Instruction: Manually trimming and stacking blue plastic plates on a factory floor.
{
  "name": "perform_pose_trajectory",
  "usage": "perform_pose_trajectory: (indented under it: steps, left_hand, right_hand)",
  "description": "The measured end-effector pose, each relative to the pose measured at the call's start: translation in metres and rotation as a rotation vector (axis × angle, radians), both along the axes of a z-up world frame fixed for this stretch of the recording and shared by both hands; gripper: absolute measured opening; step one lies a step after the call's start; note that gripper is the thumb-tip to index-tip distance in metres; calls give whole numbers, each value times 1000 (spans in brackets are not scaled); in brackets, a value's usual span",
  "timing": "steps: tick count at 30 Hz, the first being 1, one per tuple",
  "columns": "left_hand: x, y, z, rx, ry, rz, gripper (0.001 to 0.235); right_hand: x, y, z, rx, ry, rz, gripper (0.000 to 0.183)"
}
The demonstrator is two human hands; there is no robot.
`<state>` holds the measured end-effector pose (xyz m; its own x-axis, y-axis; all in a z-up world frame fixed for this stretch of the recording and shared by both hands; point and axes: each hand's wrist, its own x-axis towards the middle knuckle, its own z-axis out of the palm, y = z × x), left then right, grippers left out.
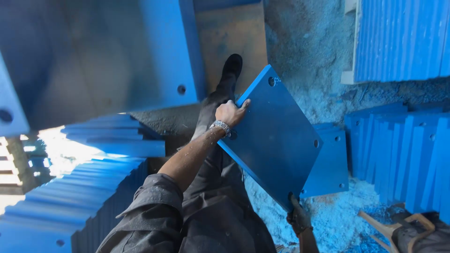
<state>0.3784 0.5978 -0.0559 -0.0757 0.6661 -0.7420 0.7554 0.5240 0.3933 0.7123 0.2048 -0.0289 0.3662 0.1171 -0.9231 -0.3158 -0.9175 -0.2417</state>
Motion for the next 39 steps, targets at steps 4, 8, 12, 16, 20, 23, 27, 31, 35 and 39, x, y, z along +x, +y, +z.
perform_pose_trajectory:
  steps: [4, 8, 12, 16, 20, 23, 27, 31, 35, 39]
  left_hand:
    - [13, 110, -53, -39, -40, -50, 86]
    - [20, 233, -119, -97, -55, -27, 85]
    - [-7, 330, -222, -87, -29, -18, 85]
    - [-43, 417, -306, 146, 123, -37, 88]
    - [-79, 485, -340, 168, 54, 30, 83]
    - [-102, 512, -393, 359, 201, -107, 77]
    - [-101, 498, -394, 754, 324, -168, 62]
    - [-24, 456, -269, 735, 151, 162, 44]
    - [34, 400, -114, 439, -325, 362, 34]
    - [53, 365, -56, 439, -482, 390, 33]
  right_hand:
    - [-8, 84, -39, -107, 48, -94, 74]
    - [-24, 216, -90, -109, -36, -52, 67]
    - [-38, 340, -162, -88, -150, -59, 64]
    - [-59, 458, -220, -109, -162, -36, 67]
    - [-81, 544, -271, -97, -217, 12, 68]
    - [-92, 550, -329, -34, -251, 29, 67]
    - [-137, 571, -351, -68, -225, -21, 66]
    - [-179, 587, -379, -215, -182, -122, 65]
    - [-220, 603, -404, -213, -90, -156, 62]
    - [-239, 620, -405, -156, -6, -184, 57]
